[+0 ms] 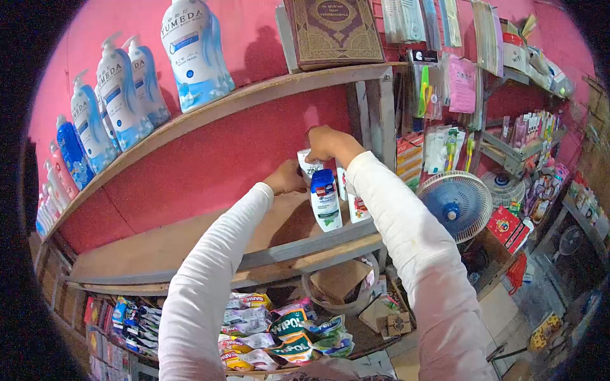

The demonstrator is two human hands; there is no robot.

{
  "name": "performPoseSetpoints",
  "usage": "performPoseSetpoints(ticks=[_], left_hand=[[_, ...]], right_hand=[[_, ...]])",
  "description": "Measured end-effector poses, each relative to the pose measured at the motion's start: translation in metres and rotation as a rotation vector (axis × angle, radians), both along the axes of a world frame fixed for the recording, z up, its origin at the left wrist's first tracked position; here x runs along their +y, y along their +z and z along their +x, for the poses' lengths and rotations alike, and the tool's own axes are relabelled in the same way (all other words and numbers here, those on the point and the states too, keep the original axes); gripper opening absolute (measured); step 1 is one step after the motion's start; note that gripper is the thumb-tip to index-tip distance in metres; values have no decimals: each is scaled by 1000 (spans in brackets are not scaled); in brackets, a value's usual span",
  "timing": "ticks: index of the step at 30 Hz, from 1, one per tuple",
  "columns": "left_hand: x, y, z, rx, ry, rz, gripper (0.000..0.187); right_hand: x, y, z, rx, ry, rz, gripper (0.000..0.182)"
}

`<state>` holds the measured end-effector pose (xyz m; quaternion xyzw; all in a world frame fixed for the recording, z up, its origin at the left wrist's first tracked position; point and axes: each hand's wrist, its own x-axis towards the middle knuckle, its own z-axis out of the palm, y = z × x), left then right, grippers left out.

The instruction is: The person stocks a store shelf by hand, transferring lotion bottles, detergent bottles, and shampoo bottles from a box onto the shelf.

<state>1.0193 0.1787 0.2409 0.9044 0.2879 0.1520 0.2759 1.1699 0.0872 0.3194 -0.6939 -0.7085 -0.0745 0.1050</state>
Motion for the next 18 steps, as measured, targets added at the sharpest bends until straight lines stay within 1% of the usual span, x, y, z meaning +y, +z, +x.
performPoseSetpoints(ticks=[3,6,9,12,15,18], left_hand=[[27,-24,9,-120,-50,-80,40],[21,-21,7,-74,-2,-106,39],[29,-26,9,-40,9,-20,39],[29,-26,9,-36,4,2,39],[8,-9,5,70,51,35,39],[23,-23,11,-49,-21,-41,39]], right_hand=[[-2,1,-2,20,-15,-43,52],[-2,0,-2,46,-7,-56,50],[-7,2,-6,17,5,-68,48],[-3,2,-5,-1,15,-51,47],[-13,9,-11,-4,-28,-86,49],[-6,3,-5,17,-42,-91,51]])
